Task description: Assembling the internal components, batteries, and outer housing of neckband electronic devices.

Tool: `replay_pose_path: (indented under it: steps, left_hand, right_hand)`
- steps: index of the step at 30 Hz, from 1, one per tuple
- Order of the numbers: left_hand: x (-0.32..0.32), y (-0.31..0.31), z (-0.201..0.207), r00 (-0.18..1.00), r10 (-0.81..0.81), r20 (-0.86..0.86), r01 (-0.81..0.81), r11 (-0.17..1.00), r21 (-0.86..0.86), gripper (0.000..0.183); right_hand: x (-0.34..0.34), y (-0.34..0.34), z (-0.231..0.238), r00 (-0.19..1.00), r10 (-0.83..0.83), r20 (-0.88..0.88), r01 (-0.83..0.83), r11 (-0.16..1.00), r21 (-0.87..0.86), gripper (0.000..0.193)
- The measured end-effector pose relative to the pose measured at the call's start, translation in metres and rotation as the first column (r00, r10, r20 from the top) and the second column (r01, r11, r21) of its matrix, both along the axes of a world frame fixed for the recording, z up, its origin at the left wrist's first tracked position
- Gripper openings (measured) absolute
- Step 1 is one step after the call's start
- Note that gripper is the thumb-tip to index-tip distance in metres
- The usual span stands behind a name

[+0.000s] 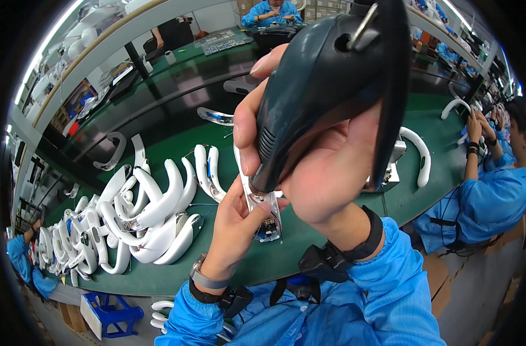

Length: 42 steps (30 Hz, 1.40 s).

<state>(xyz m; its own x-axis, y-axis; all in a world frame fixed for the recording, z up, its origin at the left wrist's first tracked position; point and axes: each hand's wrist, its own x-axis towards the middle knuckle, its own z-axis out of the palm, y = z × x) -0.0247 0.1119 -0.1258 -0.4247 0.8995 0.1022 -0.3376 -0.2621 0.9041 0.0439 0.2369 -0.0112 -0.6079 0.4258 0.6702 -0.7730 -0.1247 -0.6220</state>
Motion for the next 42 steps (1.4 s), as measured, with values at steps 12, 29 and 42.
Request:
replay_pose_path:
  steps: [12,29,42]
  left_hand:
    - [0.007,-0.001,-0.012,0.985,0.162,-0.060,-0.162,0.987,0.011,0.053]
    - [0.024,-0.011,-0.023,0.997,0.077,-0.017,-0.078,0.997,-0.001,0.049]
    - [0.012,-0.019,0.011,0.953,0.059,-0.298,-0.068,0.998,-0.018,0.041]
  right_hand:
    - [-0.008,-0.012,0.009,0.943,-0.064,0.326,0.015,0.988,0.151,0.107]
    - [0.051,0.070,-0.018,0.894,-0.416,0.170,0.393,0.907,0.154,0.061]
    - [0.087,0.031,-0.064,0.528,-0.775,-0.349,0.634,0.086,0.769,0.031]
